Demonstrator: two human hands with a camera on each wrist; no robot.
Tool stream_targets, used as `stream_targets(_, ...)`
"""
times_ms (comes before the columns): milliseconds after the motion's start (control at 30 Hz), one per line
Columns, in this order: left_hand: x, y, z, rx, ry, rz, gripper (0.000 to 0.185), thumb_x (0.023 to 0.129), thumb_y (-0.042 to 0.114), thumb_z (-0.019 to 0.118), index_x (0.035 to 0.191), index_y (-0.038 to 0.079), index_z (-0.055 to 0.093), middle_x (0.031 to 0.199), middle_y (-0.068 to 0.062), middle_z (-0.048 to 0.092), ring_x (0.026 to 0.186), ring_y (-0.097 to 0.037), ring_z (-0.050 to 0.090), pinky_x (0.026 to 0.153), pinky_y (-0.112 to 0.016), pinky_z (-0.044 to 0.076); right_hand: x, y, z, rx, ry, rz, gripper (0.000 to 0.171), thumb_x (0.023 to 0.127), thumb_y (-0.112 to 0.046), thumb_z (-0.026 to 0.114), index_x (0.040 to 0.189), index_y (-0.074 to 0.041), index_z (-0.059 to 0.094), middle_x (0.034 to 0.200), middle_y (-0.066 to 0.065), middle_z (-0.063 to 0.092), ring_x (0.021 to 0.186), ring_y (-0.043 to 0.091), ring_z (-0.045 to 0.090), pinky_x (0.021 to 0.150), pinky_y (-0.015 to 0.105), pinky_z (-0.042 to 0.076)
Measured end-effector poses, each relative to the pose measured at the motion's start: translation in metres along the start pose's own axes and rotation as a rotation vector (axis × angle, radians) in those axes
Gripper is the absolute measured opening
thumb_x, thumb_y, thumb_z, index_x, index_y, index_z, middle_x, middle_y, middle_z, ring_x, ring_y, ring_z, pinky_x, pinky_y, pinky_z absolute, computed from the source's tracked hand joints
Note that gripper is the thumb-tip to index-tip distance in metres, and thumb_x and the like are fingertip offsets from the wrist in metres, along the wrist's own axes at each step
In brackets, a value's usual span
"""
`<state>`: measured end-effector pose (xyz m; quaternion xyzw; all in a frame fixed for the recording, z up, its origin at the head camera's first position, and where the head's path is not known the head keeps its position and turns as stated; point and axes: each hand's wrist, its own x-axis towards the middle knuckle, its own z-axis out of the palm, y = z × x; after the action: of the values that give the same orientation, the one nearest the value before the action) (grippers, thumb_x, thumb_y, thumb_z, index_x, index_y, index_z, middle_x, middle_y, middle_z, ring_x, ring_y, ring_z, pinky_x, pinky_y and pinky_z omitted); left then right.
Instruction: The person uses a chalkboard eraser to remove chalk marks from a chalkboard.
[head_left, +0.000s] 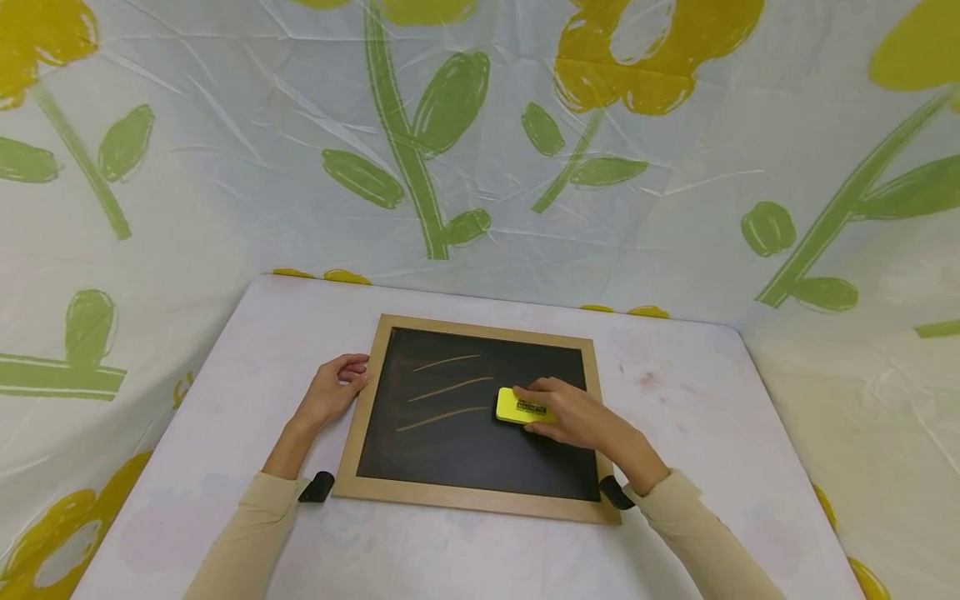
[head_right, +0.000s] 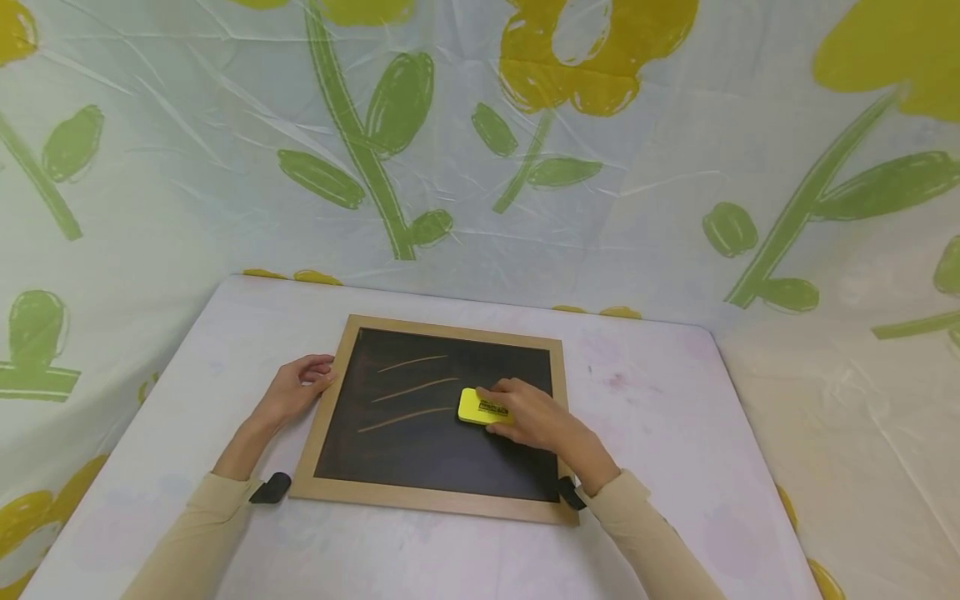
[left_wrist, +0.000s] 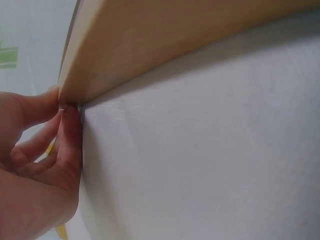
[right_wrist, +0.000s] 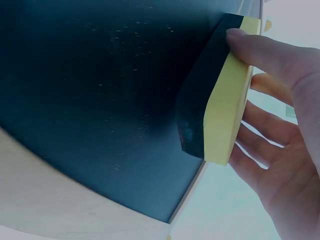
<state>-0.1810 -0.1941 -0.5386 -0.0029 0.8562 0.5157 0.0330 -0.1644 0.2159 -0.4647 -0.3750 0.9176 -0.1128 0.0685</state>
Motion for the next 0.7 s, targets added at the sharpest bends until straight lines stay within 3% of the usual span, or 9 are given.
stream_targets(700,0.001,-0.002,0.0,-0.01,0.002,0.004,0.039,0.1,0.01,0.066,0.134,-0.008,0.059,0.115,-0.022,0.064,0.097,-0.027,0.062,0.074,-0.02,0.045,0.013,-0.007,-0.002,-0.018,-0.045,-0.025,0.059,0.09,-0.022,0.082,0.142,-0.005,0.061,0.125,0.017,0.066,0.107,0.028,0.064,0.093,0.04,0.055)
